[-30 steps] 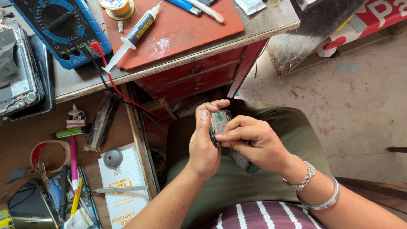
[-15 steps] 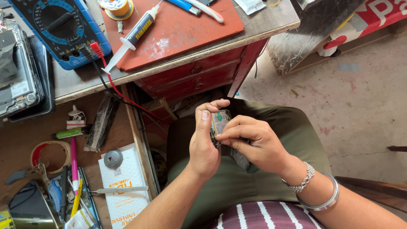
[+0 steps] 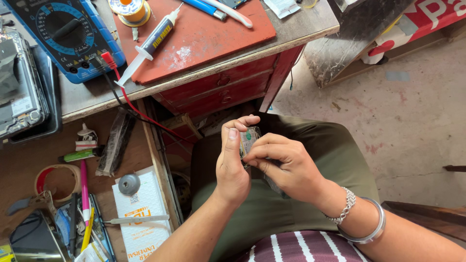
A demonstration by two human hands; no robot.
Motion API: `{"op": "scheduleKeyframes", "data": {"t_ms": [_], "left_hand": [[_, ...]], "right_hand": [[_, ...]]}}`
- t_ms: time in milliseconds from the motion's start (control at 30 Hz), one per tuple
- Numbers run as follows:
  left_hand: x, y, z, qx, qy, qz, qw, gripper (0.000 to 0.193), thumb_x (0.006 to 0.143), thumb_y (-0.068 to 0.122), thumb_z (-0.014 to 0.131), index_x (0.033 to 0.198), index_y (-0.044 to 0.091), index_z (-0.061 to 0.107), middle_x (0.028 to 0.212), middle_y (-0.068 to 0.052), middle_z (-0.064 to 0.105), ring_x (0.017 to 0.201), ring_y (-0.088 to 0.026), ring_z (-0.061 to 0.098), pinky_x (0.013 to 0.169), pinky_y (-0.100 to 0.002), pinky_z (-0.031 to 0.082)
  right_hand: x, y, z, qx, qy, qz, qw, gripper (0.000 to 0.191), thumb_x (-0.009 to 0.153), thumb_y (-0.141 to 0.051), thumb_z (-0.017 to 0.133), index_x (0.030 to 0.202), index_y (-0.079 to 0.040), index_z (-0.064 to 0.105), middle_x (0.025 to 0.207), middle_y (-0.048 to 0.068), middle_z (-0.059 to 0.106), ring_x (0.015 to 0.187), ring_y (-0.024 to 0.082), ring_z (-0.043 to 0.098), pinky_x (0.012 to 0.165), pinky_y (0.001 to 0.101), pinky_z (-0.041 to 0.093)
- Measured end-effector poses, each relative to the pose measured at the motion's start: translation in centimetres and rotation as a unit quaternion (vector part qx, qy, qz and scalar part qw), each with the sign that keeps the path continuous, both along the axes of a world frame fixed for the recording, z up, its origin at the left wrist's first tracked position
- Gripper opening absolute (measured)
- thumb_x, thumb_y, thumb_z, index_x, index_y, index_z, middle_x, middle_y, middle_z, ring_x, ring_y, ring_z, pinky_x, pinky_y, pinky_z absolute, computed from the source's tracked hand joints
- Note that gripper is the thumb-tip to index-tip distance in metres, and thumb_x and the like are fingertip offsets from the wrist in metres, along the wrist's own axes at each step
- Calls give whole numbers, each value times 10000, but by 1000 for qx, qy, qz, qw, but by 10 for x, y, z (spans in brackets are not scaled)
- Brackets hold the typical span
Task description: The person holds an opened smartphone, works on its internal components by hand, then connects a charging cable and powers the phone on to test it. They place the phone on the bench, pick up a multimeter probe, and probe the phone's board and battery contacts while watching the multimeter display.
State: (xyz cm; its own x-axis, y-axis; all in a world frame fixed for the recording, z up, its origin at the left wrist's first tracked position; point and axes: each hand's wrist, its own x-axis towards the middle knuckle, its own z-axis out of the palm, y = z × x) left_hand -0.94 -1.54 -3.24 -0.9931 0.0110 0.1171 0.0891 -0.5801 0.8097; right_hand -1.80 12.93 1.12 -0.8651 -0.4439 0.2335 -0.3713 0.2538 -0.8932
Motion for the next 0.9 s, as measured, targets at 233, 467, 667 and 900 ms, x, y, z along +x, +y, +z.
{"op": "scheduleKeyframes", "data": {"t_ms": [233, 467, 667, 900], "left_hand": [[0, 0, -2, -21, 12, 15, 1000, 241, 1147, 292, 299, 1185, 107, 450, 1373, -143, 540, 1325, -213, 453, 1200, -380, 310], [3, 0, 14, 233, -79, -90, 965, 294, 1142, 359, 327, 1161, 105, 474, 1387, -161, 564, 1221, -282, 566, 1074, -438, 454], [4, -4, 28, 306, -80, -118, 941, 327, 1134, 391, 329, 1135, 111, 498, 1373, -188, 584, 1253, -349, 574, 1100, -499, 454], [2, -1, 43, 329, -98, -130, 930, 352, 1126, 404, 322, 1123, 124, 535, 1441, -208, 562, 1399, -344, 482, 1172, -524, 399]], "right_hand": [[2, -7, 7, 12, -35, -16, 999, 112, 866, 51, 706, 942, -27, 732, 889, 44, 660, 750, 134, 619, 660, 271, 519], [8, 2, 13, 2, 51, -17, 999, 119, 879, 19, 730, 980, -44, 730, 932, 42, 664, 855, 126, 643, 755, 271, 532], [15, 19, 7, -150, -16, -30, 988, 142, 965, 51, 672, 1106, 29, 668, 1089, 71, 645, 1011, 123, 622, 899, 272, 525], [0, 51, 6, -113, 38, -174, 977, 306, 954, 10, 715, 1228, -9, 581, 1317, 75, 546, 1071, 103, 542, 932, 249, 480]]}}
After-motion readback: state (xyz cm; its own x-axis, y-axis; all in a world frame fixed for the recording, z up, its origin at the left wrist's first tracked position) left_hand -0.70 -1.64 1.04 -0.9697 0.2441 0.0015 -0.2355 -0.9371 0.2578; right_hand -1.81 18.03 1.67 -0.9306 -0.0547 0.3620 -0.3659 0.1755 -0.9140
